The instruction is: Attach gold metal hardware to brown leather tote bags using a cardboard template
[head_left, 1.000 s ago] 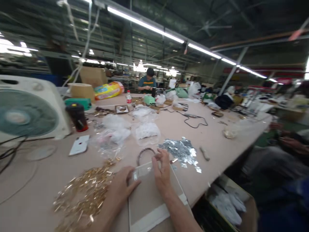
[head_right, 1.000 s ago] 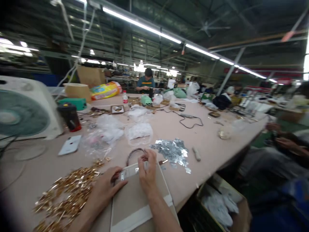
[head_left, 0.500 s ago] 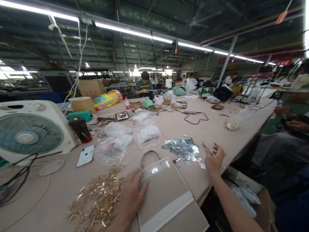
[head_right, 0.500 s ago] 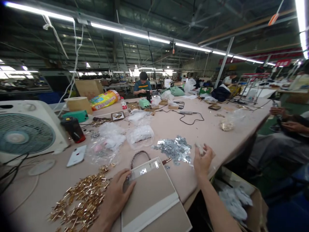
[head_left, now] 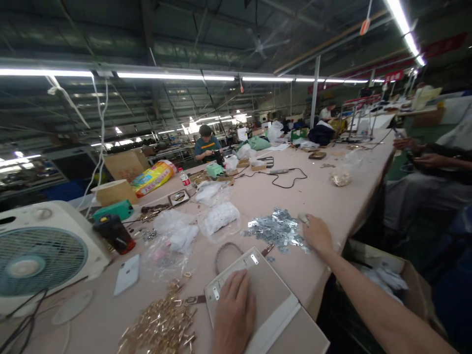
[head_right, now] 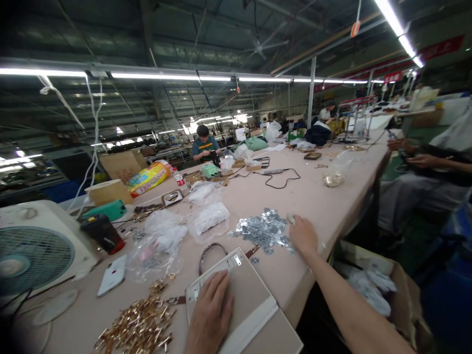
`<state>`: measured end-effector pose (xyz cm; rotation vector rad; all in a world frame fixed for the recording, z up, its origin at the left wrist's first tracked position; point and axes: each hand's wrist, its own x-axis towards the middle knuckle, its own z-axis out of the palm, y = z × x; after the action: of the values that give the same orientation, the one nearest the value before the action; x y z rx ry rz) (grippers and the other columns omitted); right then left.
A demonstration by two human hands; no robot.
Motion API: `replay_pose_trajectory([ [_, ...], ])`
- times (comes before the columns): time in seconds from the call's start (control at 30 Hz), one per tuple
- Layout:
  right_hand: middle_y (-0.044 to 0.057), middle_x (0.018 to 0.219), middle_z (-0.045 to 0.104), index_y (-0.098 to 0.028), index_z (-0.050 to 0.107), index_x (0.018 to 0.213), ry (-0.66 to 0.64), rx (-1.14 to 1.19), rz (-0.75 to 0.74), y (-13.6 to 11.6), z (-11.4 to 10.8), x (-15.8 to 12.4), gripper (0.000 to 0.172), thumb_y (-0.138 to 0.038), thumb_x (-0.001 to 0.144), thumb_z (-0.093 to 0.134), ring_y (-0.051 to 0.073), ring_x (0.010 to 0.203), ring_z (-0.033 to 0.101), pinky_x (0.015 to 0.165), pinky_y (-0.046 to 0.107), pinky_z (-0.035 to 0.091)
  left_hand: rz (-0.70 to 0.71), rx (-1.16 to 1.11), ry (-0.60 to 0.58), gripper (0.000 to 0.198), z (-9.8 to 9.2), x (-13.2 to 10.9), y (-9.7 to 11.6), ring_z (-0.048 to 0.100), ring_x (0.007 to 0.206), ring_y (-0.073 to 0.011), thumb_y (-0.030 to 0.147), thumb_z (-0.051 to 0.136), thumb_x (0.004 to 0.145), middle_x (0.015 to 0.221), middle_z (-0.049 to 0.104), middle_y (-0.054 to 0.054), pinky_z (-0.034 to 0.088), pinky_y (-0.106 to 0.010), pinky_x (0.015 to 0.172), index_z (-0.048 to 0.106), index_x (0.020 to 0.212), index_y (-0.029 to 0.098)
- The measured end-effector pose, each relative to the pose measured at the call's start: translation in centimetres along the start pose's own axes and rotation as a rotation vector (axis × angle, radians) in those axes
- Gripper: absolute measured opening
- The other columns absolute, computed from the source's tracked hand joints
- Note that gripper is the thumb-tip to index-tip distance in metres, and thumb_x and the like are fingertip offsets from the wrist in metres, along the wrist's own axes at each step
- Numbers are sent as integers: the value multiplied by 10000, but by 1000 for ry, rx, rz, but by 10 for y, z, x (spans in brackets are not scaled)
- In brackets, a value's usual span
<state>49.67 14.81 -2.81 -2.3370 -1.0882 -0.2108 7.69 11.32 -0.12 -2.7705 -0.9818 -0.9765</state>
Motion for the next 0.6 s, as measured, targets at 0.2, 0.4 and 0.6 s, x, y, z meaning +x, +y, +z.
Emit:
replay_pose_trajectory([
  [0.2,182,1244,655,-163,596,1393,-20,-25,9,-3,-2,-1,416,-220,992,499,305,1148,581,1036,387,385,-61,-13,-124,544,14,22,19,491,1445,-290,206,502,1000,1559,545,-113,454,-506,1201,468,1542,189],
  [0.4,160,1245,670,-172,639,1337,-36,-17,33,-1,-1,3,397,-231,964,515,293,1144,591,1007,363,402,-91,3,-177,568,19,33,25,468,1443,-312,221,504,988,1596,507,-108,407,-524,1212,464,1553,180],
  [0.6,148,1210,693,-186,665,1305,-22,-34,50,-2,1,5,382,-387,1024,500,295,1084,625,910,365,444,-127,25,-164,536,25,34,24,486,1395,-325,210,507,979,1564,538,-103,426,-535,1176,516,1514,181],
])
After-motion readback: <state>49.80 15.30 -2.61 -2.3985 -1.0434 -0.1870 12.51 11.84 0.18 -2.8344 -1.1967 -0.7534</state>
